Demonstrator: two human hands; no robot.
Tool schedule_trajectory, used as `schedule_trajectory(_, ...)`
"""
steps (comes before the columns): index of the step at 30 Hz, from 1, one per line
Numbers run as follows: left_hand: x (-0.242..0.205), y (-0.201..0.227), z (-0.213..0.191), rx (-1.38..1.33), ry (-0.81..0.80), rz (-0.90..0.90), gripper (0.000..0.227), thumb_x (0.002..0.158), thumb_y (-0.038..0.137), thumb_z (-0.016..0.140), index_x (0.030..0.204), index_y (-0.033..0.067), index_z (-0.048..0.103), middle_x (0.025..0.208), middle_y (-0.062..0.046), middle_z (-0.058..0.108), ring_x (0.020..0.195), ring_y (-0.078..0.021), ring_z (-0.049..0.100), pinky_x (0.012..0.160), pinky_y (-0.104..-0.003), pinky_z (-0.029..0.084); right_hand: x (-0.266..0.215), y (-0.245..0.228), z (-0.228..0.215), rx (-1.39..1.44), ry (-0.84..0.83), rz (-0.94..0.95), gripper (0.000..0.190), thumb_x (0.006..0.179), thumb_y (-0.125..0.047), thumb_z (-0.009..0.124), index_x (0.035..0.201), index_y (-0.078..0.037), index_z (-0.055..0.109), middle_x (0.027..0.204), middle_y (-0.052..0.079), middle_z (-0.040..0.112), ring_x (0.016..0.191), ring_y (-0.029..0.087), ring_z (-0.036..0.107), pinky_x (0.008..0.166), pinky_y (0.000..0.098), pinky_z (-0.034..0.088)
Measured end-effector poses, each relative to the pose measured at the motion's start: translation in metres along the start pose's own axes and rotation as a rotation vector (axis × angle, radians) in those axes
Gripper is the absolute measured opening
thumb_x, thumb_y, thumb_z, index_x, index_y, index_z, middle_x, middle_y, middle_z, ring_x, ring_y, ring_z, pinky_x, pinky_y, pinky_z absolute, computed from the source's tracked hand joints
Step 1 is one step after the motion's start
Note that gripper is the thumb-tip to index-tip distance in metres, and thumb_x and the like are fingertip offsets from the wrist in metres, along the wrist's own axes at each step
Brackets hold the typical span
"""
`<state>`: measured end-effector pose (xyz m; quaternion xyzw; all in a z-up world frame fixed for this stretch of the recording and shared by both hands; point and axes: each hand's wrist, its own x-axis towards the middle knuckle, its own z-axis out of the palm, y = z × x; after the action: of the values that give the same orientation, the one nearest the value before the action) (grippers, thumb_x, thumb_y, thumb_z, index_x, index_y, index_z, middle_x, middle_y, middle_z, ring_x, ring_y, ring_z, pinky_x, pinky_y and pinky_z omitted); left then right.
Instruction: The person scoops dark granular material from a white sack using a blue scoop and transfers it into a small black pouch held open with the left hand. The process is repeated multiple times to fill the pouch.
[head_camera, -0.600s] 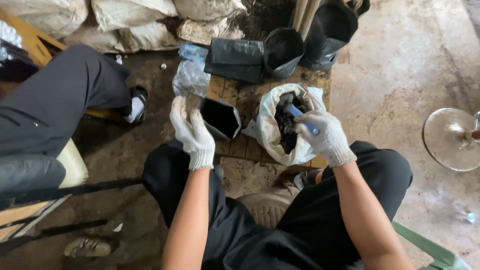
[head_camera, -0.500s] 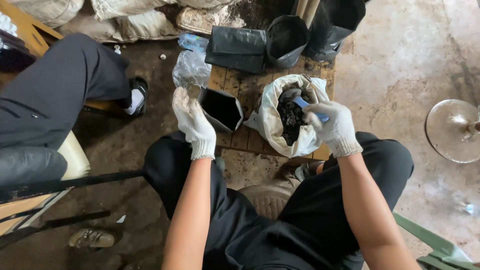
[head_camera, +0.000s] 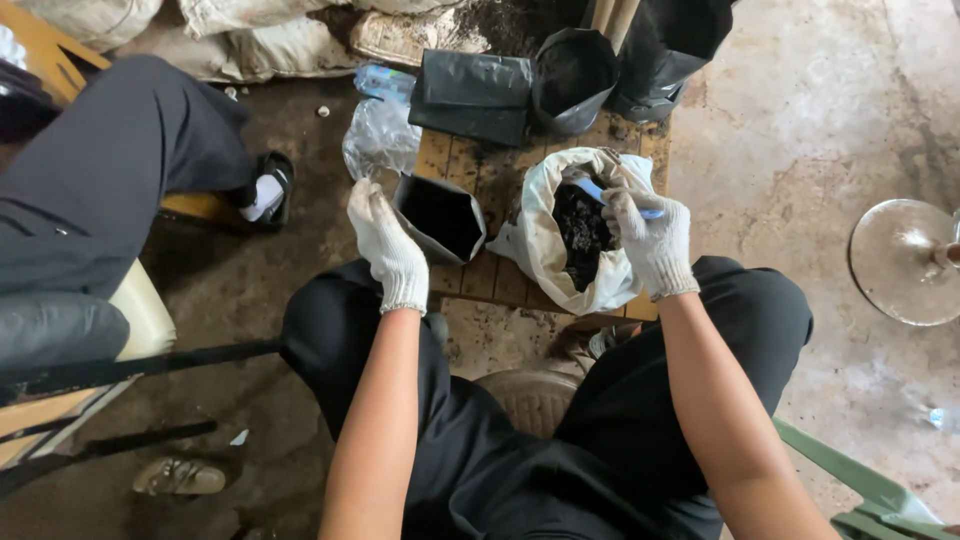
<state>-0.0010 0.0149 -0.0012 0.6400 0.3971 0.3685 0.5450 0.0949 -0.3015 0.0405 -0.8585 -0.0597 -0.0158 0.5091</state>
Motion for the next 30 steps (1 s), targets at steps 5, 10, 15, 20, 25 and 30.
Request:
schedule_trajectory(5, -0.005, 0.009, 0.008, -0.230, -0.042, -0.183, 0.033, 0.109, 0.036, 0.052, 0.136, 0.0196, 0.060, 0.139, -0.017, 0.062, 0.136, -0.0289, 0.056, 0.118, -0.038, 0.041, 0.000, 0.018, -0.009, -0.041, -0.145, 0.064, 0.026, 0.100, -0.044, 0.065, 0.108, -0.024, 0.080, 0.080, 0.014, 0.073, 0.087, 0.031, 0.074, 0.073, 0.0433, 0.058)
schedule_trajectory(10, -0.007, 0.003, 0.009, -0.191, -0.067, -0.167, 0.030, 0.111, 0.040, 0.045, 0.137, 0.0285, 0.056, 0.145, -0.009, 0.058, 0.141, -0.0245, 0.050, 0.119, -0.034, 0.039, -0.006, 0.006, -0.024, -0.004, -0.066, 0.004, 0.024, 0.100, -0.036, 0.065, 0.100, -0.019, 0.082, 0.075, 0.014, 0.073, 0.077, 0.028, 0.074, 0.065, 0.0388, 0.058)
schedule_trajectory(15, -0.009, 0.004, 0.011, -0.100, -0.045, -0.087, 0.027, 0.111, 0.037, 0.048, 0.135, 0.0296, 0.057, 0.138, -0.006, 0.063, 0.133, -0.0202, 0.058, 0.114, -0.030, 0.045, -0.012, -0.010, -0.007, 0.209, -0.069, 0.011, 0.024, 0.099, -0.031, 0.063, 0.103, -0.017, 0.082, 0.081, 0.012, 0.075, 0.078, 0.014, 0.071, 0.069, 0.0313, 0.060)
schedule_trajectory(20, -0.020, 0.023, 0.009, -0.072, -0.020, -0.130, 0.030, 0.109, 0.041, 0.047, 0.130, 0.0269, 0.061, 0.135, -0.009, 0.065, 0.133, -0.0255, 0.058, 0.116, -0.037, 0.044, -0.007, -0.001, 0.002, 0.226, -0.169, 0.124, 0.032, 0.100, -0.035, 0.063, 0.110, -0.008, 0.078, 0.089, 0.023, 0.075, 0.083, 0.025, 0.074, 0.074, 0.0364, 0.062)
schedule_trajectory(25, -0.009, 0.001, 0.016, -0.039, 0.021, -0.177, 0.024, 0.107, 0.043, 0.052, 0.127, 0.0362, 0.063, 0.130, 0.000, 0.068, 0.129, -0.0170, 0.061, 0.113, -0.032, 0.044, -0.010, -0.010, -0.012, 0.131, -0.172, 0.166, 0.037, 0.101, -0.041, 0.061, 0.105, -0.009, 0.080, 0.084, 0.021, 0.074, 0.085, 0.030, 0.074, 0.076, 0.0418, 0.061)
schedule_trajectory(30, -0.012, 0.003, 0.005, -0.656, -0.002, -0.311, 0.043, 0.113, 0.037, 0.030, 0.145, 0.0234, 0.055, 0.157, -0.008, 0.046, 0.150, -0.0267, 0.038, 0.126, -0.037, 0.029, -0.011, -0.014, -0.013, 0.089, -0.127, 0.184, 0.025, 0.099, -0.036, 0.064, 0.100, -0.018, 0.081, 0.077, 0.010, 0.074, 0.078, 0.016, 0.072, 0.074, 0.0336, 0.061)
